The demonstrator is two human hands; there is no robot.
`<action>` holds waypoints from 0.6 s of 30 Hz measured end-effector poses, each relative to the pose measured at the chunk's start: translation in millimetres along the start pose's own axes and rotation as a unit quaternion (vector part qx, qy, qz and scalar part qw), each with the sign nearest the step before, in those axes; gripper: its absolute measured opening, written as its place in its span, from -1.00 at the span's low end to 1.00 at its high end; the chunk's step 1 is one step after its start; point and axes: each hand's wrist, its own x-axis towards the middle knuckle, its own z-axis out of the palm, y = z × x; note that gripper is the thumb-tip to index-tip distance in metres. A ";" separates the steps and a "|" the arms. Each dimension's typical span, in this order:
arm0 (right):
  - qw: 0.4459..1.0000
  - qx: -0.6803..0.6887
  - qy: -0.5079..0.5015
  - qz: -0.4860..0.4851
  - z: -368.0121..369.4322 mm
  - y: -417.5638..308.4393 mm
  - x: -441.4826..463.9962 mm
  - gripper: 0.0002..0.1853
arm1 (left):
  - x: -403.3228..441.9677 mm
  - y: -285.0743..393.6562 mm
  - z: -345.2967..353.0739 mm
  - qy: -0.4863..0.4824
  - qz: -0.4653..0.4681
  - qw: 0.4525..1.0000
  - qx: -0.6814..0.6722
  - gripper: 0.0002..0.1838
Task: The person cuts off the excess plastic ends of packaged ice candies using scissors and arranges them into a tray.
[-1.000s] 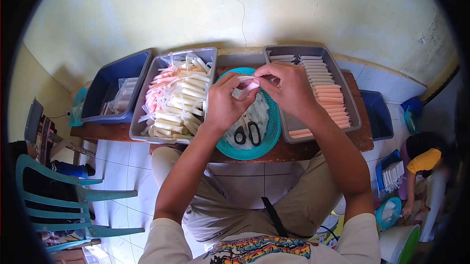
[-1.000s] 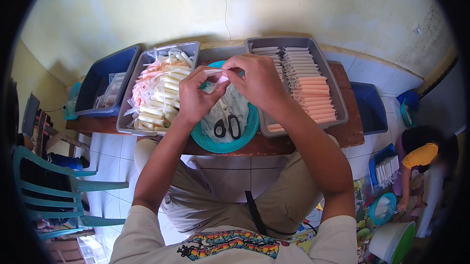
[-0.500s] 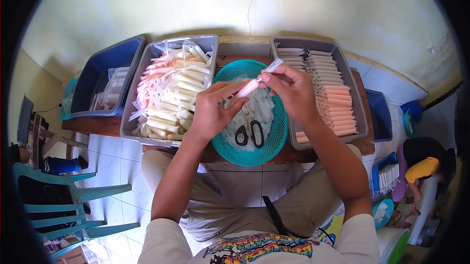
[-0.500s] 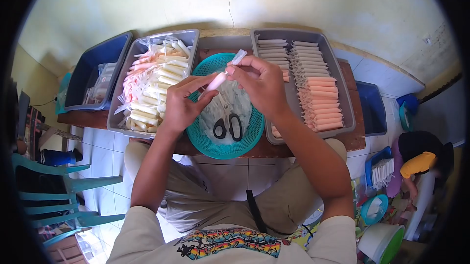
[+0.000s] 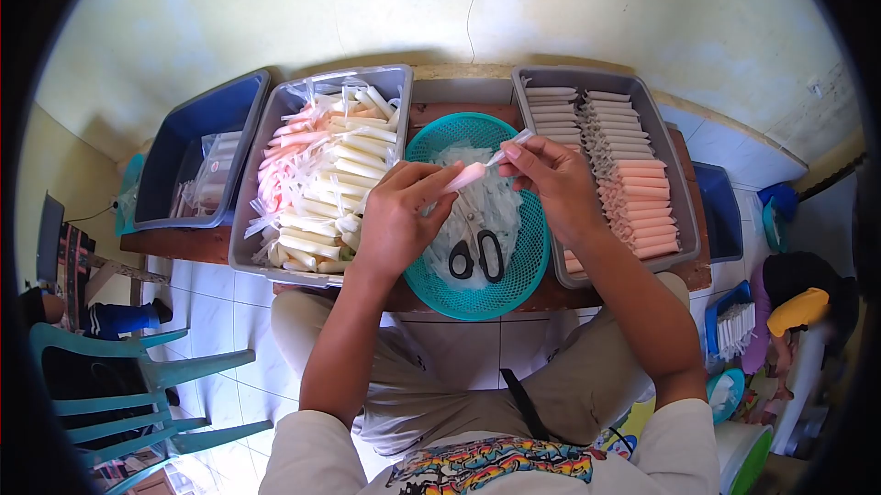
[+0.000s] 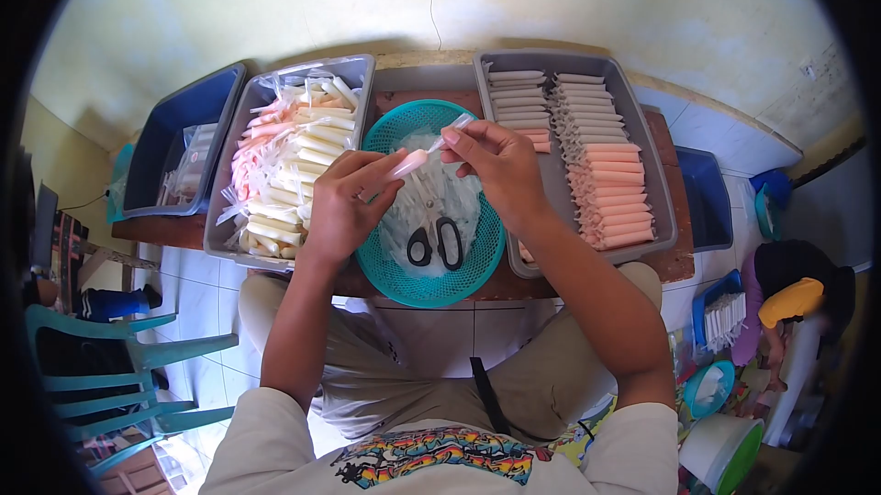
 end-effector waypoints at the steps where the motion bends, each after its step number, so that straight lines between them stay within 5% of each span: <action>1: 1.000 -0.008 -0.001 0.020 1.9 -0.6 -1.7 -0.74 | -1.7 -3.6 0.6 0.002 0.004 1.000 0.010 -0.49; 9: 0.992 -0.053 -0.057 0.096 17.1 9.2 -17.3 -0.53 | -6.5 -7.7 -10.6 0.023 -0.016 0.999 0.042 -0.45; 11: 0.955 -0.269 -0.092 0.081 25.8 9.6 -24.9 -0.42 | -6.6 -8.6 -11.1 0.041 0.008 0.998 0.053 -0.49; 14: 0.894 -0.430 -0.121 -0.030 31.5 31.7 -33.7 -0.34 | -10.0 -11.7 -10.6 0.031 -0.008 0.997 0.064 -0.44; 18: 0.830 -0.540 -0.131 -0.045 39.0 58.9 -40.5 -0.29 | -11.5 -15.0 -9.7 0.030 -0.002 0.997 0.067 -0.44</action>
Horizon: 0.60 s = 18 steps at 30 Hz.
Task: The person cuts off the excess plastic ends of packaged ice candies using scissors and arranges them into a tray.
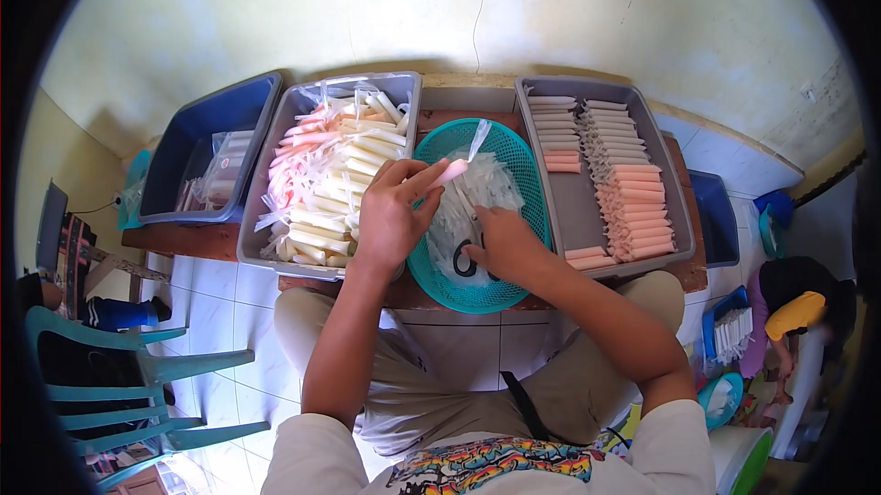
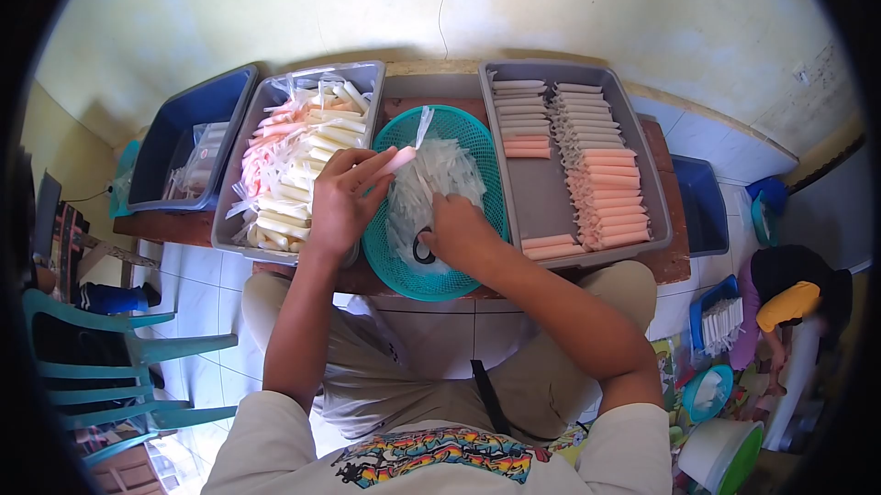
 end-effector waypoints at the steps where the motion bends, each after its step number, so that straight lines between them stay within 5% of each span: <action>1: 0.999 -0.013 -0.047 0.022 5.1 0.2 0.5 -0.30 | -0.1 0.5 -0.4 -0.003 0.004 1.000 0.002 -0.45; 8: 0.991 -0.035 -0.083 0.098 20.6 -15.7 -0.9 -0.10 | -2.1 1.9 2.0 -0.014 0.007 1.000 0.003 -0.48; 18: 0.996 -0.005 -0.075 0.047 -0.7 6.5 -3.3 0.00 | -0.3 0.6 -0.1 0.010 0.014 1.000 0.017 -0.53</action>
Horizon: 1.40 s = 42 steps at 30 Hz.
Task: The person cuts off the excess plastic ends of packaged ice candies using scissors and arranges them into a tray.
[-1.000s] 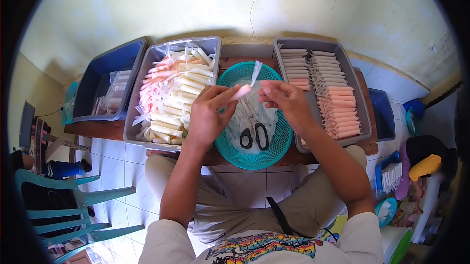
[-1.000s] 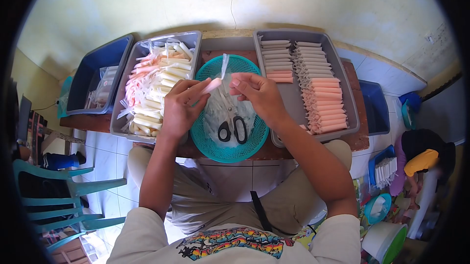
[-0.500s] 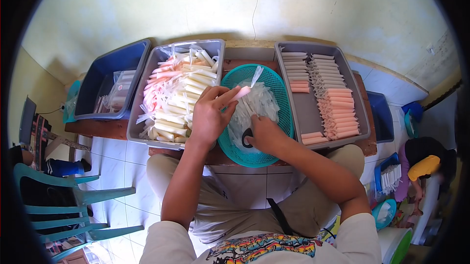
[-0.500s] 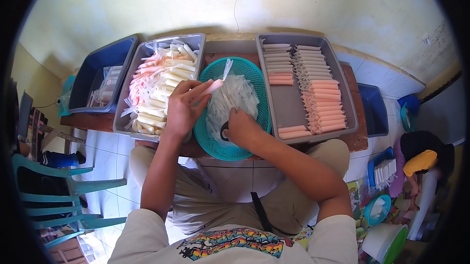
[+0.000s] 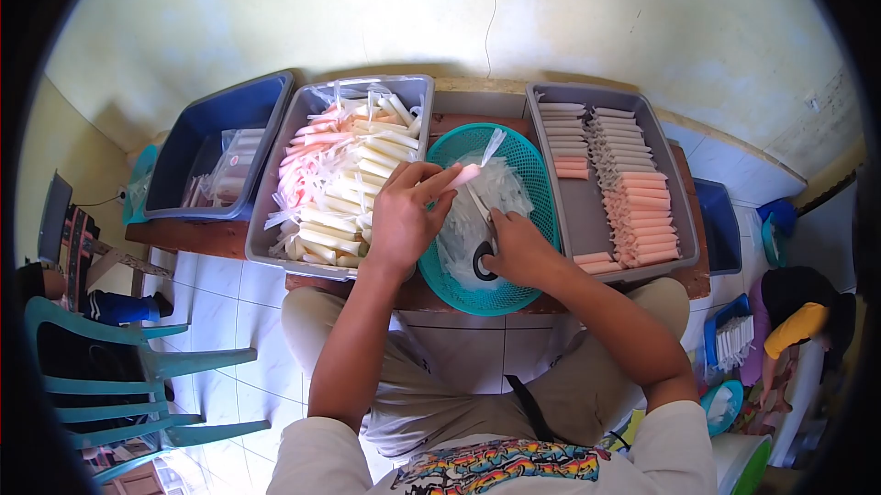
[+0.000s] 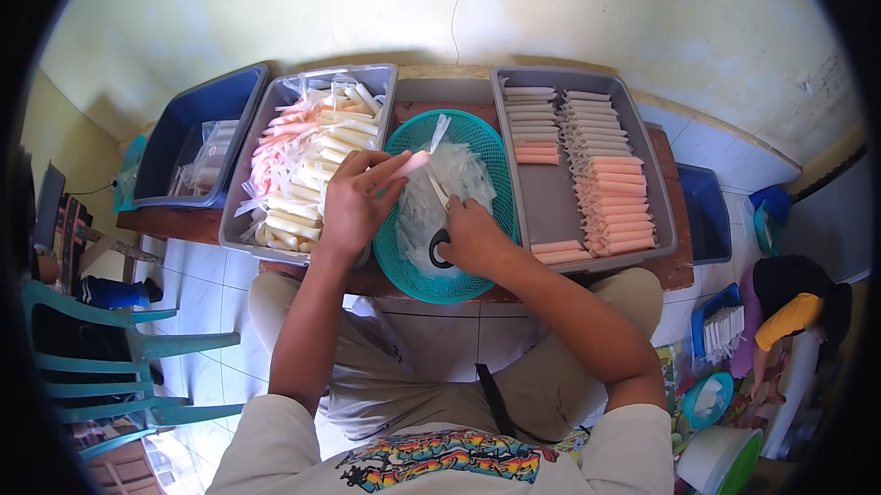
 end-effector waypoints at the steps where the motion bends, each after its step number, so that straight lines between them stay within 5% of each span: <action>1: 1.000 0.010 -0.001 -0.002 -8.5 -2.2 -4.3 -0.01 | 0.0 -2.5 0.4 0.006 0.000 1.000 0.004 -0.53; 21: 0.985 0.099 0.096 -0.102 -58.1 -18.0 -44.0 0.06 | 6.8 -16.5 -4.3 0.056 -0.057 0.995 0.067 -0.54; 42: 0.980 0.097 0.135 -0.106 -50.6 -18.9 -36.0 0.08 | 4.2 -6.8 1.6 0.012 0.014 0.998 0.064 -0.55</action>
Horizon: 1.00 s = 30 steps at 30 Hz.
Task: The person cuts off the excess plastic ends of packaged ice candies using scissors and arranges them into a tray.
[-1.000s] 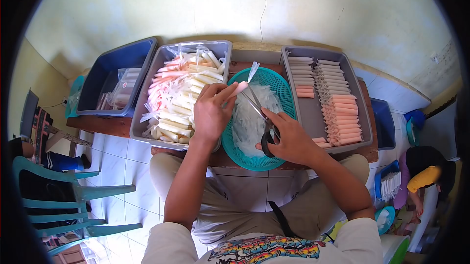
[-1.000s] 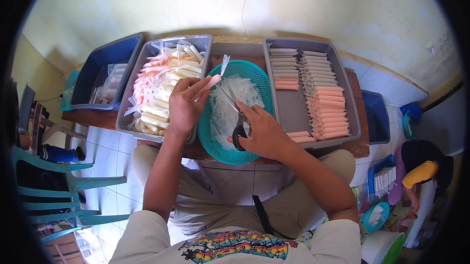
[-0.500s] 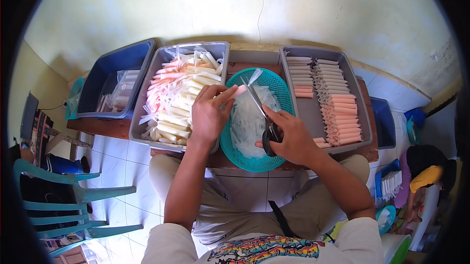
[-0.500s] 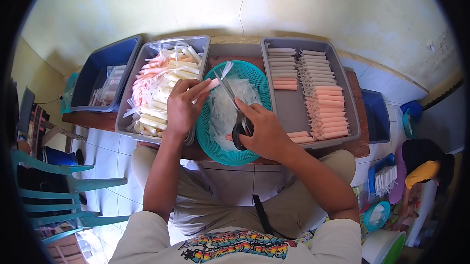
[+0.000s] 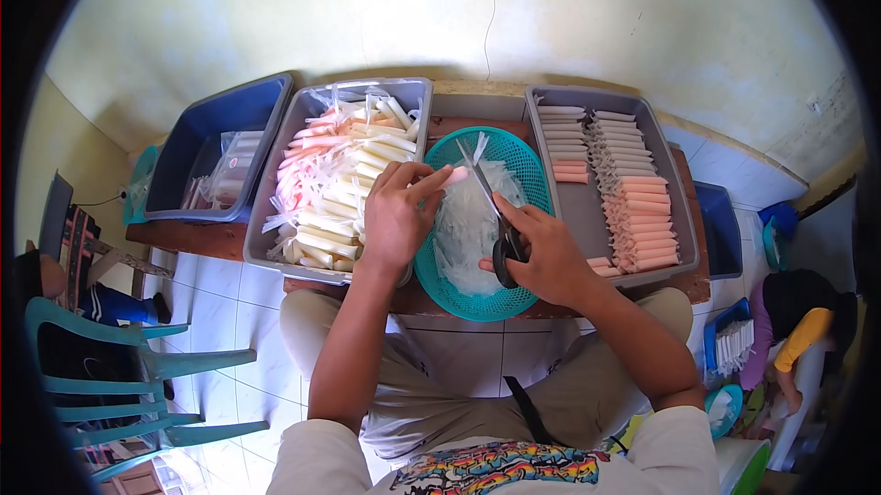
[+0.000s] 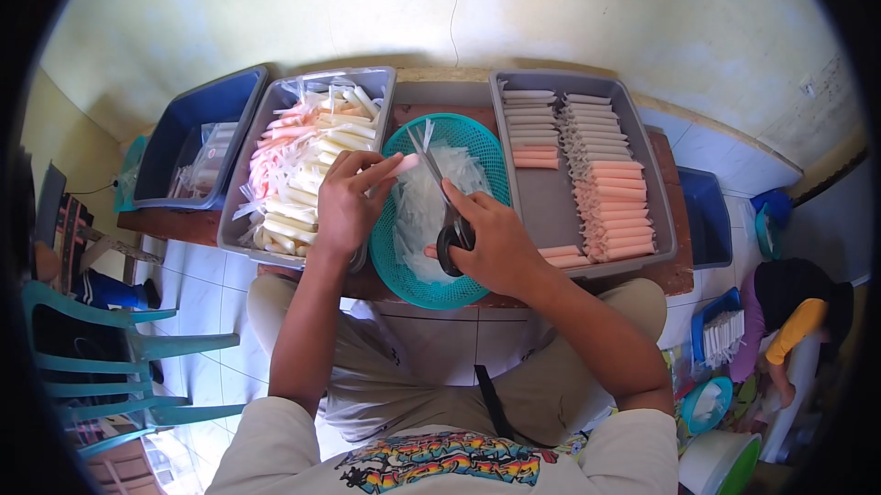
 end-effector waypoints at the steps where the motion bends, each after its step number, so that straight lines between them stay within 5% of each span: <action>1: 1.000 0.003 -0.002 0.002 -0.2 0.0 -0.2 0.07 | -0.2 -0.3 0.5 -0.001 0.000 1.000 0.000 -0.56; 30: 0.997 0.025 -0.055 0.052 -1.3 -1.7 -2.8 0.06 | -4.0 -4.9 6.3 -0.011 0.005 1.000 0.017 -0.58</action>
